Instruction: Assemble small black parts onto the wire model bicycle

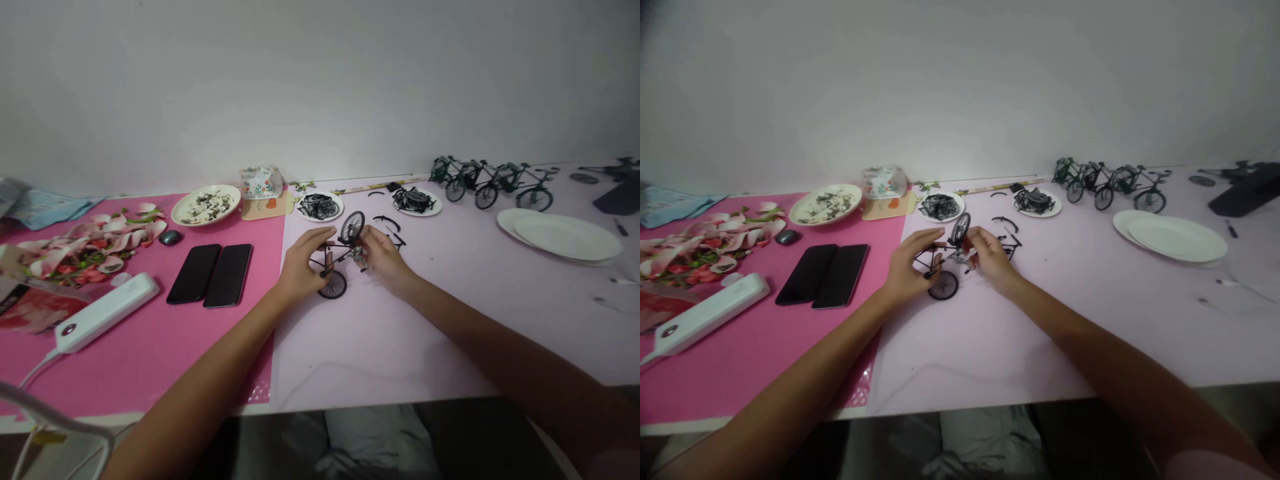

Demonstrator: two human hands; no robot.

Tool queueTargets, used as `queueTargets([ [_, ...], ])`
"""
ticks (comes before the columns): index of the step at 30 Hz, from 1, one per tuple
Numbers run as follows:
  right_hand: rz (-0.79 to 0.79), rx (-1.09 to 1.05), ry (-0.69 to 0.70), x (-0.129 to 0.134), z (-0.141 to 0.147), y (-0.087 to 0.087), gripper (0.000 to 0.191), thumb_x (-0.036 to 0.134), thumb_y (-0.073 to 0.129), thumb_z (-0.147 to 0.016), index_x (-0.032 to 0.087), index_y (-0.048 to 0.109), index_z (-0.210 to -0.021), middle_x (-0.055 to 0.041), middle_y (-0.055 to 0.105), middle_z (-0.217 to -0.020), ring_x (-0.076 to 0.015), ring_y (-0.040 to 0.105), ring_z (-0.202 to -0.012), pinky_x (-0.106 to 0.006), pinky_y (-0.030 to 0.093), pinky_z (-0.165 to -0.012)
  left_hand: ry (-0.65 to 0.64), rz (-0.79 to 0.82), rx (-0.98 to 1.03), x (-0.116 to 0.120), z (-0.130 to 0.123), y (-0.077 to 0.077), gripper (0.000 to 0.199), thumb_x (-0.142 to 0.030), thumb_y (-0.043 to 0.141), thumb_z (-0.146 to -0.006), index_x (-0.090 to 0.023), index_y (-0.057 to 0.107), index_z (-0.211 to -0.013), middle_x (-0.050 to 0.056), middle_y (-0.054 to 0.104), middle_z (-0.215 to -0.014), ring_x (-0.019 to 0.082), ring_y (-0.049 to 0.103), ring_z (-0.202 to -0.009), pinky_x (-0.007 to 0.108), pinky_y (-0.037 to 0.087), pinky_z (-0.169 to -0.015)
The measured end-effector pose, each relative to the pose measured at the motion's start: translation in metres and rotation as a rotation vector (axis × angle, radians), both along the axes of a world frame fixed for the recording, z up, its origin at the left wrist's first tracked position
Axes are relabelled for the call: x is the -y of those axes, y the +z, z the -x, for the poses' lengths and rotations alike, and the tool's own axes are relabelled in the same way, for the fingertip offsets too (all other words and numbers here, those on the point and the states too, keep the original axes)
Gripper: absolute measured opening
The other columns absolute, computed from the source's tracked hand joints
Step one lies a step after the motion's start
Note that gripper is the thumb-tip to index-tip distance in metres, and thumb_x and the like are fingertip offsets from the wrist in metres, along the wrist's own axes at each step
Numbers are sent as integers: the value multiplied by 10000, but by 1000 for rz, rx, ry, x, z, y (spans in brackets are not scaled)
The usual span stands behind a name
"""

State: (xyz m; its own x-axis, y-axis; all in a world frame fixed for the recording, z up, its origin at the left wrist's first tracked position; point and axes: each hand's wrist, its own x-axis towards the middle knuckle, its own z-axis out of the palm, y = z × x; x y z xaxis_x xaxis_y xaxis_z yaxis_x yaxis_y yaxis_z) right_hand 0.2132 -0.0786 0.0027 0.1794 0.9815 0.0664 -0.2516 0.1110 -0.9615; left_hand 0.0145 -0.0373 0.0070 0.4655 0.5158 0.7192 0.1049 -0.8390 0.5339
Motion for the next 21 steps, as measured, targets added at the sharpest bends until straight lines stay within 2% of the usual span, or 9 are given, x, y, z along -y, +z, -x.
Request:
queueTargets([
  [4, 59, -38, -3, -3, -4, 0, 504, 680, 812, -749, 263, 574, -901, 13, 636, -801, -148, 586, -693, -234, 411, -487, -142, 233, 19, -2, 3, 3, 780, -146, 684, -718, -223, 606, -1490, 190, 557, -1551, 273, 746, -1119, 428, 609, -1025],
  [7, 71, 6, 28, -5, -9, 0, 445, 654, 753, -807, 265, 573, -924, -17, 688, -814, -186, 651, -745, -256, 458, -517, -274, 456, 67, -4, 3, 6, 768, -228, 677, -700, -233, 619, -1466, 171, 582, -1547, 297, 731, -1149, 460, 574, -1060],
  [9, 83, 23, 51, -5, -10, 1, 411, 633, 733, -830, 262, 584, -929, -37, 711, -822, -205, 676, -772, -271, 489, -543, -336, 625, 115, -5, 3, 8, 734, -264, 671, -712, -239, 631, -1444, 156, 632, -1503, 279, 743, -1099, 433, 584, -1013],
  [12, 120, 12, 93, -1, -8, 4, 371, 595, 729, -843, 258, 606, -941, -46, 727, -837, -212, 683, -773, -284, 505, -562, -279, 817, 174, -4, -2, 11, 641, -319, 697, -792, -222, 627, -1422, 158, 682, -1426, 233, 765, -973, 370, 591, -897],
  [15, 138, -12, 161, 5, -2, 6, 363, 574, 747, -833, 257, 626, -963, -28, 718, -848, -204, 671, -773, -283, 496, -570, -178, 906, 163, -1, -8, 14, 623, -473, 736, -884, -171, 599, -1411, 147, 744, -1226, 197, 769, -837, 326, 573, -797],
  [18, 123, -50, 219, 10, 4, 7, 387, 562, 803, -795, 253, 643, -966, -12, 709, -883, -190, 659, -803, -273, 486, -592, -121, 954, 147, 3, -13, 17, 658, -581, 793, -863, -143, 623, -1323, 84, 740, -998, 163, 727, -722, 287, 551, -696],
  [21, 112, -75, 224, 12, 7, 6, 414, 567, 841, -770, 254, 654, -964, -8, 711, -919, -181, 650, -839, -267, 478, -622, -70, 955, 164, 7, -16, 21, 610, -565, 877, -790, -149, 671, -1185, 64, 720, -977, 128, 666, -691, 245, 514, -607],
])
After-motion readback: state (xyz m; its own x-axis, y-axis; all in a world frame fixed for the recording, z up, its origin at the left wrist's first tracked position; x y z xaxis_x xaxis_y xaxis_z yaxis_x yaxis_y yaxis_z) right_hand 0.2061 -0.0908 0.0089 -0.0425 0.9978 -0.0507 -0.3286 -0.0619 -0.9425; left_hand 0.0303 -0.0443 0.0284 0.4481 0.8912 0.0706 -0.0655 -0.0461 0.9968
